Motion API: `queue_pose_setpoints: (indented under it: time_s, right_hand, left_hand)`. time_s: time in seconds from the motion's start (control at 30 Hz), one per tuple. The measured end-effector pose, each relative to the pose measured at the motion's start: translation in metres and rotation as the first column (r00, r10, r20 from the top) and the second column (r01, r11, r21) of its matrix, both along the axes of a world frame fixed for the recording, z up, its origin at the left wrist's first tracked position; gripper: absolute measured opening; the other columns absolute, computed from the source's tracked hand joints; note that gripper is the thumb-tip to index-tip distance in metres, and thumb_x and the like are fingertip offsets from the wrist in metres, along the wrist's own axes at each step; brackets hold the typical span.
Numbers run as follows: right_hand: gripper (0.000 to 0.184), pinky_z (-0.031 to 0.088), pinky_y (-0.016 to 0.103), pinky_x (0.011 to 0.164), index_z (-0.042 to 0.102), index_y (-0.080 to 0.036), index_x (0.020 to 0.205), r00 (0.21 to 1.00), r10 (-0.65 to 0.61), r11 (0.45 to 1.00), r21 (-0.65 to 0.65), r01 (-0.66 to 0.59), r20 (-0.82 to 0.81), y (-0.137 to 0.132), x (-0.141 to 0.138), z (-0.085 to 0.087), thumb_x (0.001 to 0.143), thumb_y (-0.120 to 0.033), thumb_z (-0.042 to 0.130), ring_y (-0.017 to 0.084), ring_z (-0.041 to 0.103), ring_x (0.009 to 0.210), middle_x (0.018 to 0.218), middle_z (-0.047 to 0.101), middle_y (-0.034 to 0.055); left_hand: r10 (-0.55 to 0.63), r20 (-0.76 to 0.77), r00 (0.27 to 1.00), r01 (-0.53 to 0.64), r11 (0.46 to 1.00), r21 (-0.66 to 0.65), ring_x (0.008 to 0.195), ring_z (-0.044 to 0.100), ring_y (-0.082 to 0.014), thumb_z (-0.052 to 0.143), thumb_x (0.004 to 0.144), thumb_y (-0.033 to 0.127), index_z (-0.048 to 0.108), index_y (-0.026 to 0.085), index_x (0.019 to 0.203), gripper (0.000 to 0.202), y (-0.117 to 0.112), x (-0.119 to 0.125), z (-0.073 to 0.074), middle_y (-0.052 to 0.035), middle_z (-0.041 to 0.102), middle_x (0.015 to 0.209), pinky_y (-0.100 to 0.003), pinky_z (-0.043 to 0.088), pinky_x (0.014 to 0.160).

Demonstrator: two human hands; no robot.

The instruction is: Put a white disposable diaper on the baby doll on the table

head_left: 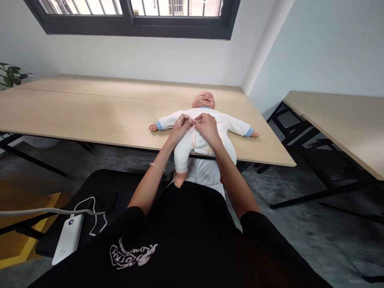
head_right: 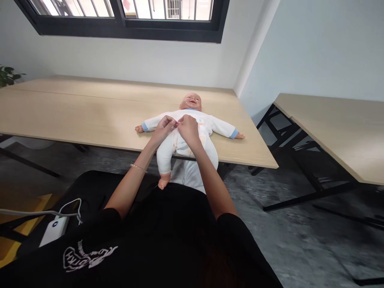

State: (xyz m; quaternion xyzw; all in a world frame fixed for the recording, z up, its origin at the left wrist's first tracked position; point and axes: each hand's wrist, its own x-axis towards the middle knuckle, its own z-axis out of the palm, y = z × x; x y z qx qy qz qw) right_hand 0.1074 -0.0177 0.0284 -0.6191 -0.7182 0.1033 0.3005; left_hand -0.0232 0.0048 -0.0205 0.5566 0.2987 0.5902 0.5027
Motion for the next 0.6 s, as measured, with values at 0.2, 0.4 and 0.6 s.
queue_pose_setpoints:
  time_s: [0.2, 0.4, 0.6]
  right_hand:
    - [0.030, 0.044, 0.035, 0.092, 0.063, -0.008, 0.114, 0.998, -0.047, 0.998, 0.046, 0.049, -0.032, -0.001, -0.001, -0.004, 0.089, -0.005, 0.047, 0.028, 0.064, 0.107, 0.108, 0.072, 0.0145]
    - [0.037, 0.047, 0.035, 0.095, 0.053, -0.012, 0.119, 0.995, -0.047, 0.994, 0.094, 0.056, -0.093, 0.000, -0.004, -0.009, 0.085, -0.002, 0.044, 0.026, 0.059, 0.113, 0.119, 0.064, 0.0157]
    - [0.037, 0.045, 0.044, 0.109, 0.052, -0.012, 0.132, 0.991, -0.061, 0.955, 0.281, 0.093, -0.119, -0.019, 0.026, -0.010, 0.096, -0.016, 0.042, 0.028, 0.055, 0.127, 0.137, 0.053, 0.0205]
  left_hand:
    - [0.016, -0.122, 0.992, 0.001, 0.991, 0.135, 0.083, 0.055, -0.0146, 0.064, 0.096, 0.024, 0.059, 0.018, 0.082, 0.017, -0.007, -0.004, -0.004, -0.0004, 0.059, 0.082, -0.021, 0.044, 0.081]
    - [0.178, -0.358, 0.917, -0.076, 0.956, 0.282, 0.091, 0.058, -0.0199, 0.061, 0.098, 0.023, 0.063, 0.020, 0.091, 0.008, -0.027, -0.006, 0.004, -0.0033, 0.065, 0.092, -0.026, 0.044, 0.087]
    - [0.195, -0.474, 0.858, -0.034, 0.944, 0.327, 0.097, 0.064, -0.0259, 0.063, 0.099, 0.028, 0.069, 0.020, 0.101, 0.010, -0.046, -0.001, 0.013, -0.0079, 0.071, 0.097, -0.034, 0.045, 0.098]
